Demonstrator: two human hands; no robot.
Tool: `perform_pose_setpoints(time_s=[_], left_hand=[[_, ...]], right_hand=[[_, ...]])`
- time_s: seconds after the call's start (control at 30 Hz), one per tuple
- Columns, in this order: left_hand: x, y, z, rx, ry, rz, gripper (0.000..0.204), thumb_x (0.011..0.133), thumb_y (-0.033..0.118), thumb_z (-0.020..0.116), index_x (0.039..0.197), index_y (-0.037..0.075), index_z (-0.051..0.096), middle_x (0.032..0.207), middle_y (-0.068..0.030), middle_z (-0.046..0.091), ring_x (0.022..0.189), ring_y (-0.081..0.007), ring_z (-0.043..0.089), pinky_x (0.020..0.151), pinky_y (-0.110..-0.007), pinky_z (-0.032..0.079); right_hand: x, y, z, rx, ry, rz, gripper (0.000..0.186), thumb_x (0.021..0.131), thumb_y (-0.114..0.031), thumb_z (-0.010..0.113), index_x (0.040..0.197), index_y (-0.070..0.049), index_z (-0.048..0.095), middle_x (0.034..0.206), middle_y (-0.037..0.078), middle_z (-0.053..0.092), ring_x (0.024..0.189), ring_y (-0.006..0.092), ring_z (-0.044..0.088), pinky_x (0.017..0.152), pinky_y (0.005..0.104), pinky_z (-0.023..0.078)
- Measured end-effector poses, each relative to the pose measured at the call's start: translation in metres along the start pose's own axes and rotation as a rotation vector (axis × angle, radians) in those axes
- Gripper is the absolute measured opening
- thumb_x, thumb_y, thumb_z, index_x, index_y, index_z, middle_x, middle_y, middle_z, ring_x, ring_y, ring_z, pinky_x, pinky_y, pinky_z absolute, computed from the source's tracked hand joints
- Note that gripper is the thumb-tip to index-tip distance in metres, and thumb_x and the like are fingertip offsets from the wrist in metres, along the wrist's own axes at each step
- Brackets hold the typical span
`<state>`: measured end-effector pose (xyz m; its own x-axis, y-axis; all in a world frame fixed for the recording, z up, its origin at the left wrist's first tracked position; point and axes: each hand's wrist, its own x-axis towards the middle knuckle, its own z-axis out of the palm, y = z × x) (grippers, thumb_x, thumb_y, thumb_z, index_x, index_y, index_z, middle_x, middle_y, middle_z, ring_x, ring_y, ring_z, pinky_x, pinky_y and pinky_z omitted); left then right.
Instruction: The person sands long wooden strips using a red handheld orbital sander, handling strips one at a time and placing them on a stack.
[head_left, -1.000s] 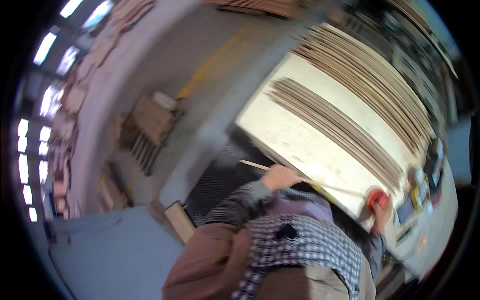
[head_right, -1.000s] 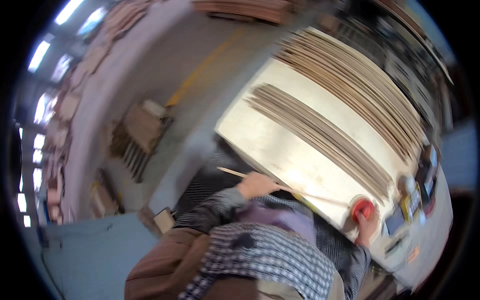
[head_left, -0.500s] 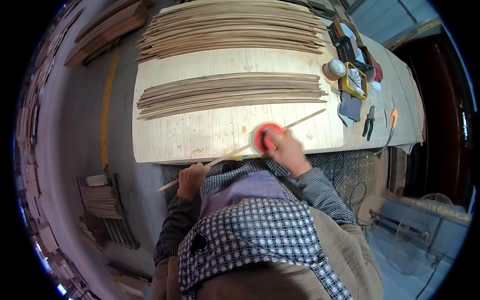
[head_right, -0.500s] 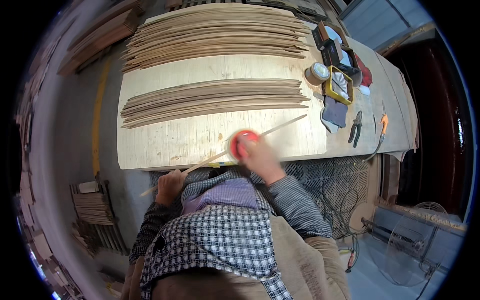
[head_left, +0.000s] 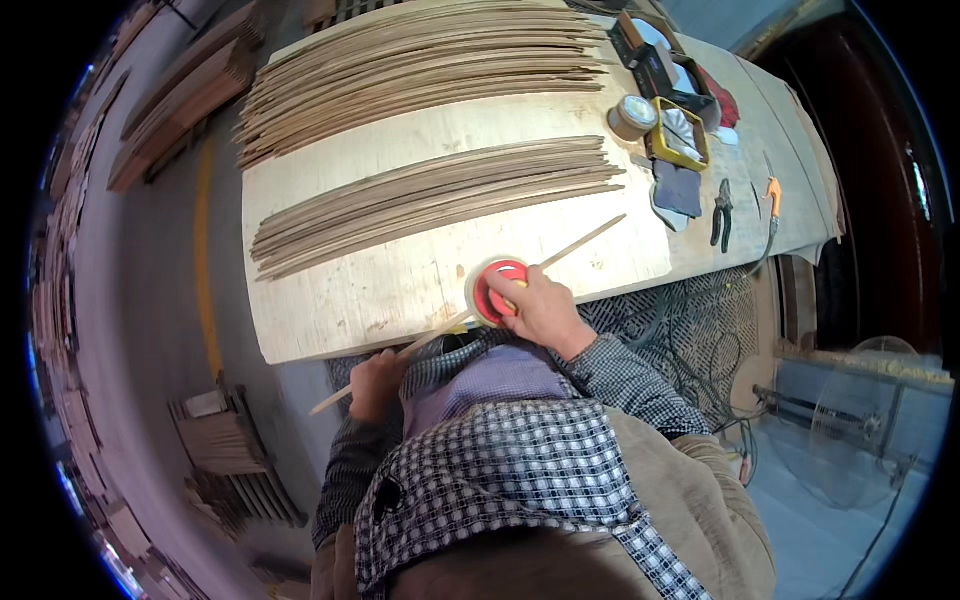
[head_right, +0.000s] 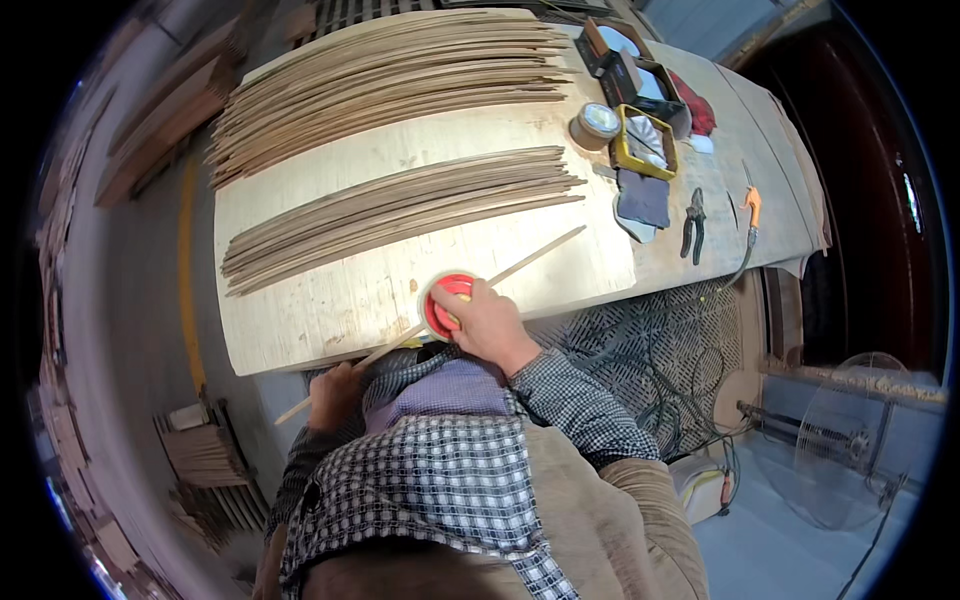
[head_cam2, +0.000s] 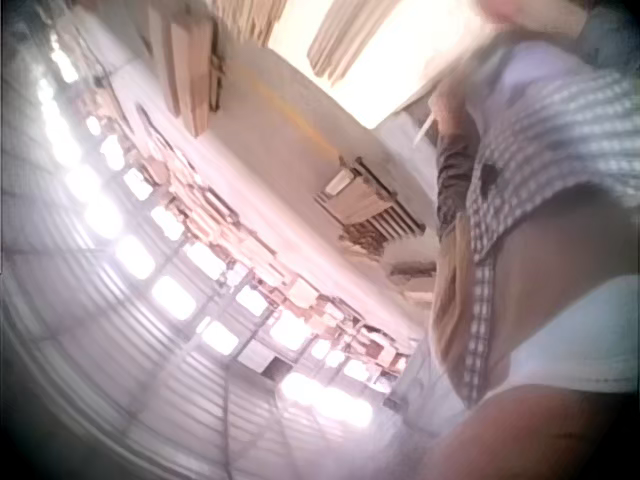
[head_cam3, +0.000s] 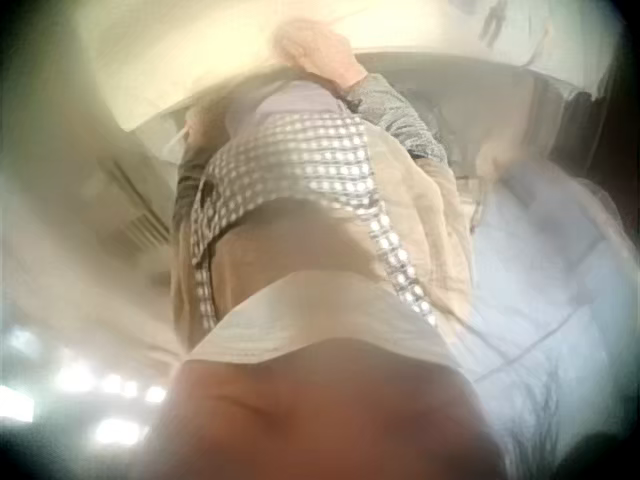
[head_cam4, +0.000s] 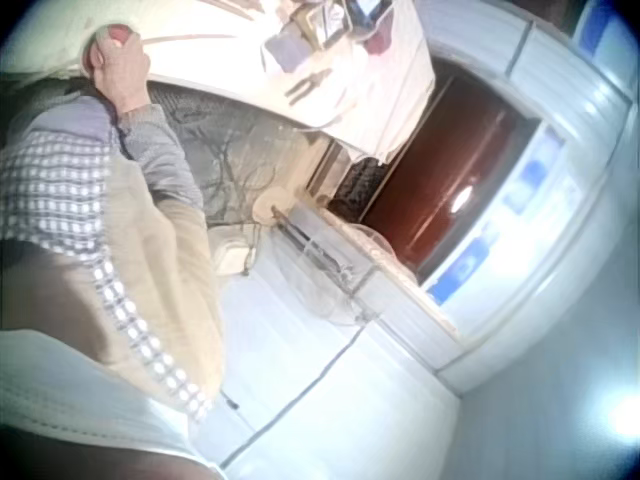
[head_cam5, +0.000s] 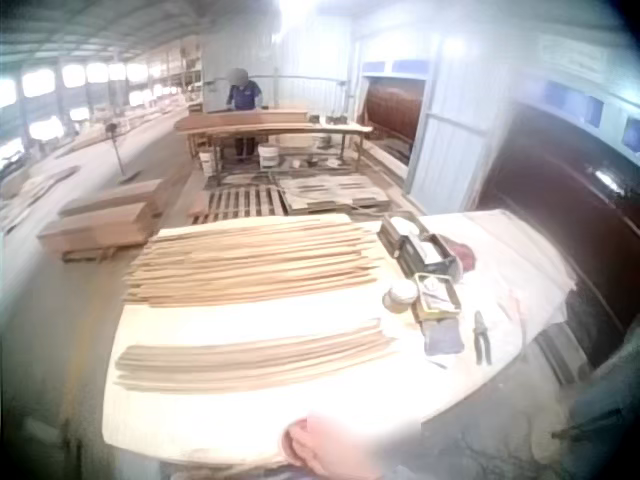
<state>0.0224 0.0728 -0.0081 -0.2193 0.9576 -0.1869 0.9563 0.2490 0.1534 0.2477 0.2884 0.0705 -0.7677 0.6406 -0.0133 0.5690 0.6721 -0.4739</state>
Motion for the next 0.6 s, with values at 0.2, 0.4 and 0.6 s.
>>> perform_pose_setpoints(time_s=[0.2, 0.4, 0.6], left_hand=[[-0.008, -0.017, -0.013, -0.152, -0.209, -0.121, 0.035, 0.09, 0.038, 0.043, 0.077, 0.009, 0.058, 0.067, -0.0167, 0.058, 0.064, -0.0399, 0.057, 0.058, -0.052, 0.044], [-0.022, -0.037, 0.01, -0.137, -0.212, -0.125, 0.039, 0.09, 0.04, 0.043, 0.072, 0.007, 0.055, 0.066, -0.0183, 0.058, 0.063, -0.04, 0.057, 0.057, -0.052, 0.043], [-0.02, -0.032, 0.005, -0.127, -0.192, -0.118, 0.04, 0.09, 0.04, 0.044, 0.069, 0.008, 0.055, 0.065, -0.0181, 0.059, 0.062, -0.0388, 0.058, 0.058, -0.05, 0.045]], right_hand=[[-0.007, 0.042, -0.021, -0.066, 0.036, 0.169, 0.065, 0.066, -0.027, 0.072, 0.127, -0.028, 0.049, 0.096, 0.02, 0.052, 0.076, 0.0373, 0.061, 0.067, 0.0428, 0.051], [-0.005, 0.112, -0.045, -0.047, 0.217, 0.184, 0.066, 0.063, -0.029, 0.071, 0.125, -0.032, 0.049, 0.096, 0.017, 0.053, 0.08, 0.0363, 0.061, 0.071, 0.0423, 0.051], [-0.002, 0.135, -0.055, -0.078, 0.138, 0.369, 0.065, 0.063, -0.03, 0.07, 0.125, -0.031, 0.05, 0.092, 0.017, 0.054, 0.079, 0.0364, 0.06, 0.071, 0.0429, 0.051]])
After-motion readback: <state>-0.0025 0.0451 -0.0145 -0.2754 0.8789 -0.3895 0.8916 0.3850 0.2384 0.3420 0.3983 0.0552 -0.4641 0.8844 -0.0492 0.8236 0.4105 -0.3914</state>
